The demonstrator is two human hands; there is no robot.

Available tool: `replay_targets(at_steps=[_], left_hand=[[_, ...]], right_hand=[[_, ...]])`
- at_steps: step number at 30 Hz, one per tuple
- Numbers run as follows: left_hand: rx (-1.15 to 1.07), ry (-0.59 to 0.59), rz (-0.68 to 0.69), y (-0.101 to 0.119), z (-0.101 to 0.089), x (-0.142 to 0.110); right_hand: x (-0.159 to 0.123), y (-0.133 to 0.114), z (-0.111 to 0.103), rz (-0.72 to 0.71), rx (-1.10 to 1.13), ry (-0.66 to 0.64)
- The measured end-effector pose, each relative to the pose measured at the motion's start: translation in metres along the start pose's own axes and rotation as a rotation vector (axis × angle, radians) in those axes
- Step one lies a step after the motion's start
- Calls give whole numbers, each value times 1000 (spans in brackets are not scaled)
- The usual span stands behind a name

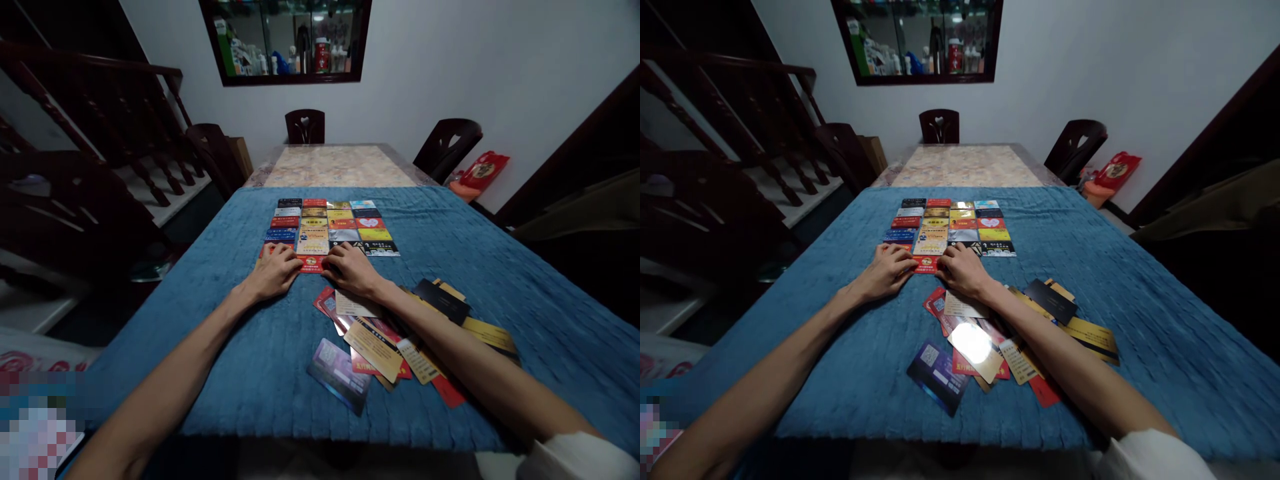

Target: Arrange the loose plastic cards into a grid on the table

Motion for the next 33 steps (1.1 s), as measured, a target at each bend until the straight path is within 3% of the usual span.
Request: replay_targets(at_steps=[10, 23, 33], left_hand=[[17, 24, 5, 5, -3, 1], [-3, 114, 75, 37, -21, 4], [-44, 131, 135, 66, -30, 5]], right_hand=[[0, -2, -5, -12, -12, -5], [1, -20, -47, -50, -24, 69], [-51, -21, -63, -137, 86, 9]])
Point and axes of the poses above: each hand's wrist, its own x-axis towards the middle knuckle, its own z-axis out of the palm, y = z × x, the point moved 8 cm from there along x, towards the middle knuckle, and after that the axes turned 10 degrees about x, right-handed, at the moved point
